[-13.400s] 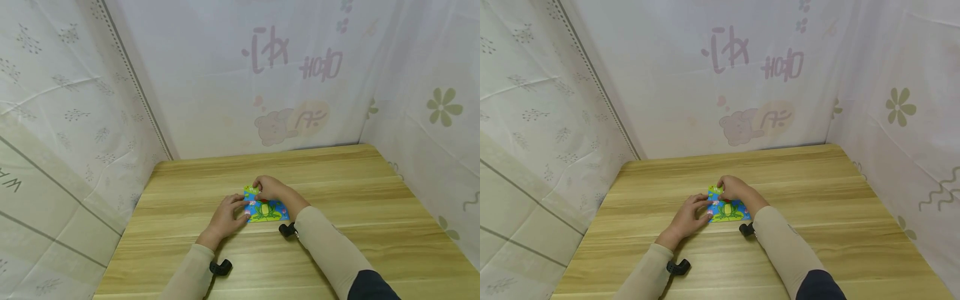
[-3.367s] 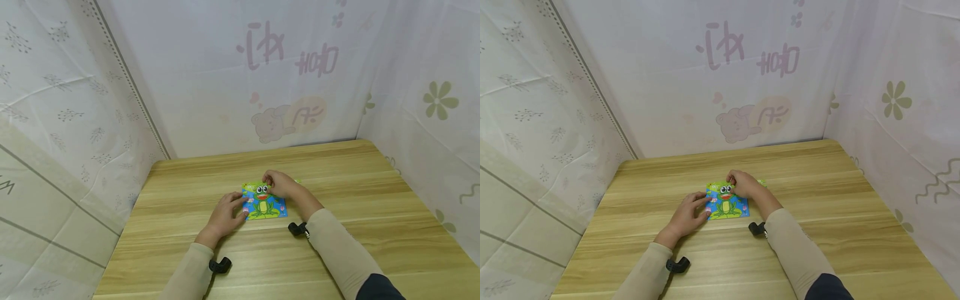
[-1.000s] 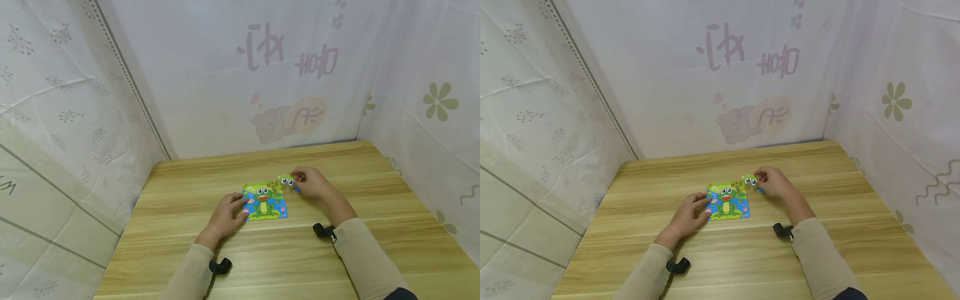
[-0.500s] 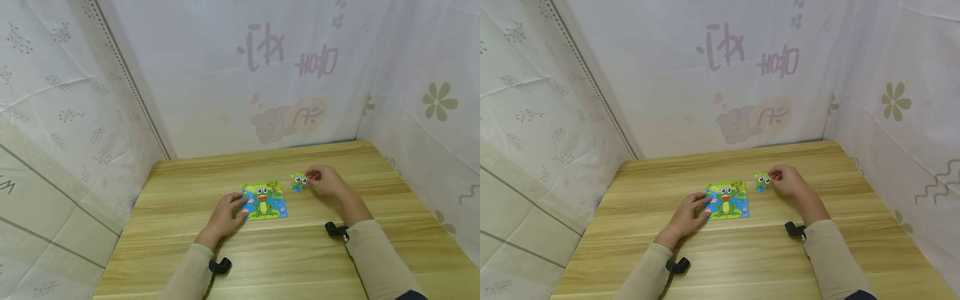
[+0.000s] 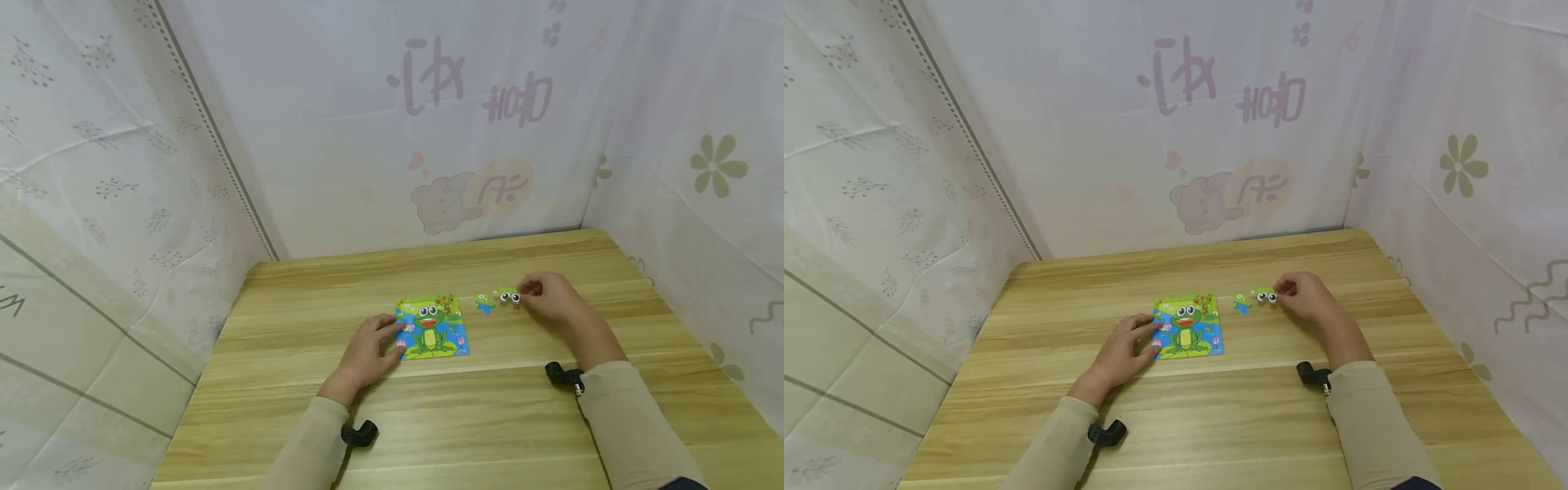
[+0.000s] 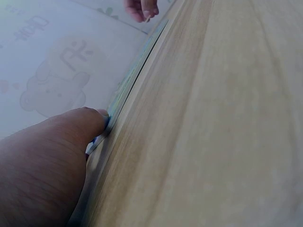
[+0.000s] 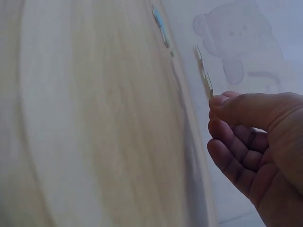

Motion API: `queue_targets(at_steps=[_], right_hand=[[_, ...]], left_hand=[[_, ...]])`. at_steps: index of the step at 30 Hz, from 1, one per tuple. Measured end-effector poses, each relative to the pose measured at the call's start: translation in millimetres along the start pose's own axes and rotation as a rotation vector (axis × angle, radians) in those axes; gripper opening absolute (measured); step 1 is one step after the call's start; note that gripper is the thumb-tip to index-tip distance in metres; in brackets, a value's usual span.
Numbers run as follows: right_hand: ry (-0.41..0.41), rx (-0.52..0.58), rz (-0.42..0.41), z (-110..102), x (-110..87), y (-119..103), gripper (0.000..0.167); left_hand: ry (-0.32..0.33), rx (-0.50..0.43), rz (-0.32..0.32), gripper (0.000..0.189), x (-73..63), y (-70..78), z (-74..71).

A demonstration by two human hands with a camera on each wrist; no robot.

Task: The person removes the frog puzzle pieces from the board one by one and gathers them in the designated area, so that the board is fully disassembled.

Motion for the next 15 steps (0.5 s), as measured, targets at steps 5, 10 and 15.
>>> queue_targets(at_steps=[5,10,15], right_hand=[[-0.003,-0.022,0.022,-0.2,0.6,13.3,0.009],[-0.004,-0.05,0.017,-1.6,-0.7,15.8,0.008],[-0.007,-0.062,0.023,-1.5,-1.2,14.3,0.008]], left_hand=[[-0.002,0.0,-0.001,0.051,-0.2,1.0,-0.2],[-0.002,-0.001,-0.003,0.051,-0.1,0.5,-0.2],[0.001,-0.001,-0.002,0.051,0.1,-0.6,0.1]])
Point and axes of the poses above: each hand's wrist, its own x-axis towards the middle knuckle, its own z-axis out of the palm, y = z × x, the point moved 10 cm from there along x, towards the middle knuckle, and after that the axes turned 7 degrees about z, right-handed, at the moved point
